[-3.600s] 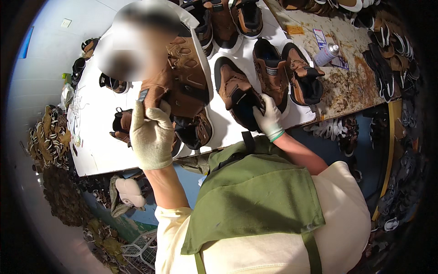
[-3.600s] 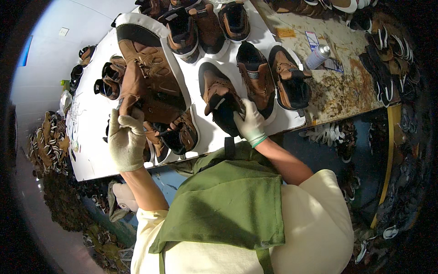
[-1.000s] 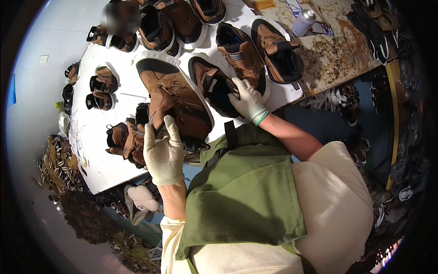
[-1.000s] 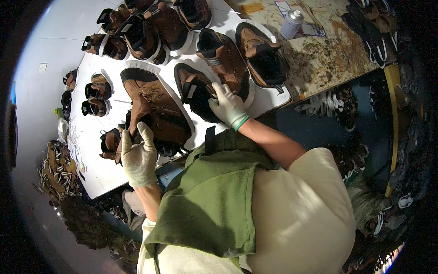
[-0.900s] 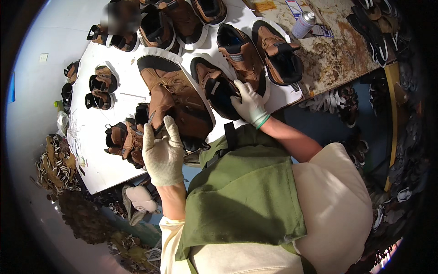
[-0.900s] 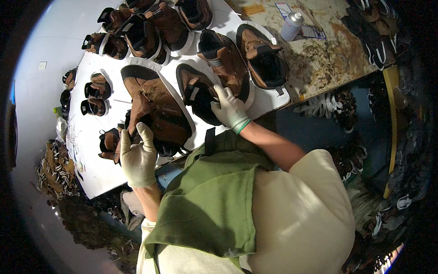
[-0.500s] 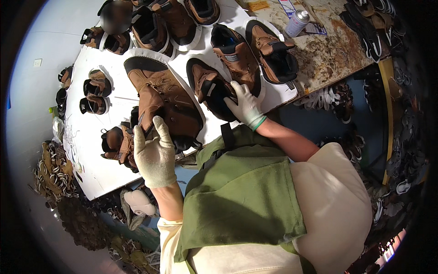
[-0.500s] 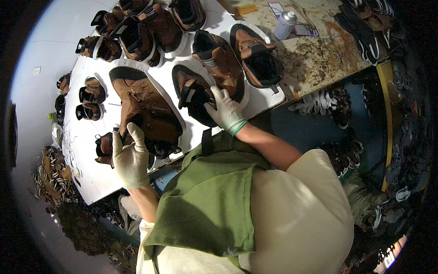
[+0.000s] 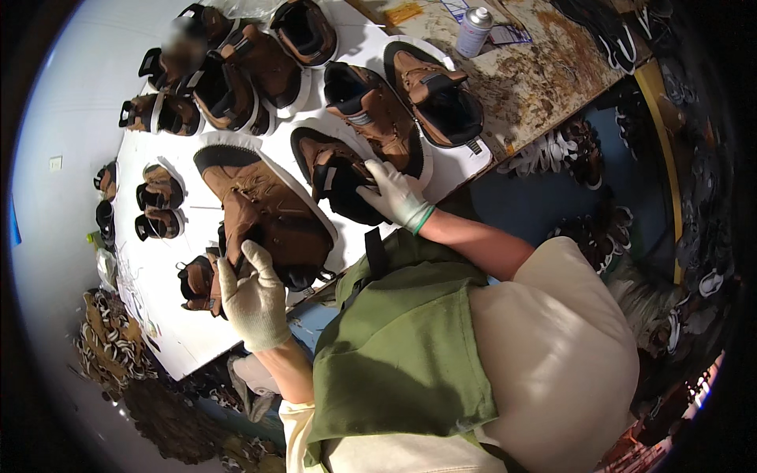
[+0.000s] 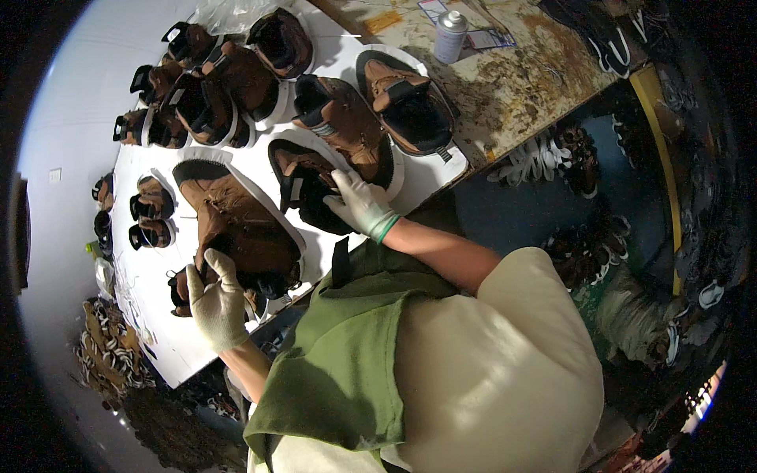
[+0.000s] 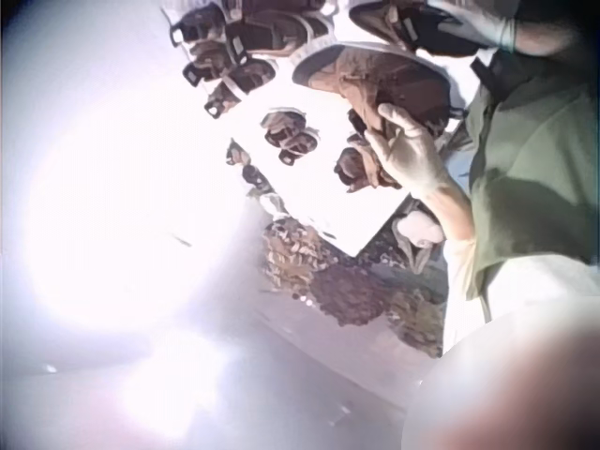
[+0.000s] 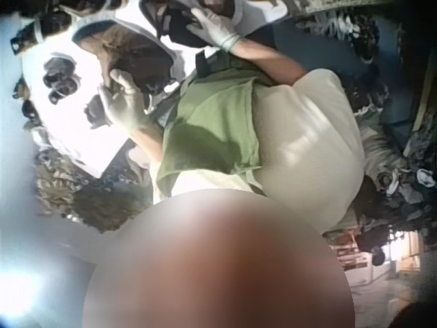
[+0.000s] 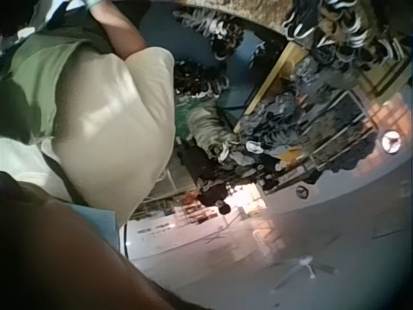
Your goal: The person repeatedly picks up brown work boots from a white table, turns them over, and inspects the soles and uppers. They handle multiple pairs one at a time, placing each boot back on the table after inspection.
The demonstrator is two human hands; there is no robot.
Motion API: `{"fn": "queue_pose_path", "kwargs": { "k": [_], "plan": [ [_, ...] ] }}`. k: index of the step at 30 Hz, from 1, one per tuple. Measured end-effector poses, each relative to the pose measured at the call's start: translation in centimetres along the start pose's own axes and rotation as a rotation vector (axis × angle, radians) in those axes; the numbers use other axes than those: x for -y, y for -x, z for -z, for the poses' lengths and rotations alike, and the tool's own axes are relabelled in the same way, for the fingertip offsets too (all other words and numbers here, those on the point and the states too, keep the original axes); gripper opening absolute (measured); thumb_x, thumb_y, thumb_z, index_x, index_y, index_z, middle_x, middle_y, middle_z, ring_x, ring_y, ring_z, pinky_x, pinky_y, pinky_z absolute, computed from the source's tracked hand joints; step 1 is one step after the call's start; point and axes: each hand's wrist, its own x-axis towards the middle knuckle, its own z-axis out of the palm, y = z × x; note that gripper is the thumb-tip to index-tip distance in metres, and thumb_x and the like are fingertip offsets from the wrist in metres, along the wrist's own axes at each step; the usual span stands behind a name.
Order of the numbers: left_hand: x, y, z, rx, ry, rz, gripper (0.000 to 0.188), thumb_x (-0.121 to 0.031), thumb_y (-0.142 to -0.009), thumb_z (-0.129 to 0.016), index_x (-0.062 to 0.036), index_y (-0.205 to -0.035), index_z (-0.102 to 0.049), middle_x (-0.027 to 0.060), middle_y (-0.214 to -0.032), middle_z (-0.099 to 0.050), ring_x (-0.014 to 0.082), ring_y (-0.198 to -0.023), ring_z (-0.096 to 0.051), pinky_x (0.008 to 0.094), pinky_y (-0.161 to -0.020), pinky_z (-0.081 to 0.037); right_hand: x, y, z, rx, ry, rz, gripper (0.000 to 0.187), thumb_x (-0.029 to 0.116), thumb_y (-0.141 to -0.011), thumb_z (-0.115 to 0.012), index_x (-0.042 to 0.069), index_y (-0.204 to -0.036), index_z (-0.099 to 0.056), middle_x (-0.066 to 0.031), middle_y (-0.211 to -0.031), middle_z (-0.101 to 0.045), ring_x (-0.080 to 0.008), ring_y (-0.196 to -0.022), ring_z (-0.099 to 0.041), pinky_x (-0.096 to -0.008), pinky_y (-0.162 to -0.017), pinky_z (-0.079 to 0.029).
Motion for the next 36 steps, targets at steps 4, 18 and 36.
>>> {"fn": "queue_pose_path", "kwargs": {
  "k": [4,18,36],
  "plan": [
    [-2.0,-0.4,1.4,0.024,-0.336,-0.125,0.033,-0.011,-0.096,-0.058,0.0098,-0.118,-0.045,0.0182,-0.110,-0.056,0.0259,-0.105,-0.053,0.0431,-0.096,-0.049,1.2,-0.5,1.5,0.189,0.141,-0.167,0.058,0.036,-0.085,-0.066,0.008,-0.130,-0.044,-0.0214,-0.110,-0.059,-0.0399,-0.092,-0.063,-0.0466,-0.074,-0.052],
    [-1.5,1.3,-0.7,0.097,0.102,0.064,0.036,-0.011,-0.094,-0.062,0.0121,-0.116,-0.045,0.0175,-0.109,-0.052,0.0254,-0.105,-0.051,0.0354,-0.097,-0.048,-1.3,-0.1,2.0,0.211,0.133,-0.020,0.067,0.053,-0.086,-0.061,0.006,-0.131,-0.044,-0.0220,-0.121,-0.057,-0.0363,-0.085,-0.066,-0.0440,-0.067,-0.055],
    [-2.3,0.0,-0.2,0.222,-0.085,0.026,0.034,-0.013,-0.101,-0.050,0.0125,-0.122,-0.044,0.0212,-0.117,-0.055,0.0218,-0.106,-0.054,0.0297,-0.099,-0.049,1.0,0.5,2.0,0.103,0.263,-0.017,0.050,0.036,-0.084,-0.067,0.003,-0.120,-0.055,-0.0228,-0.107,-0.062,-0.0391,-0.088,-0.065,-0.0462,-0.075,-0.053]
  ]
}}
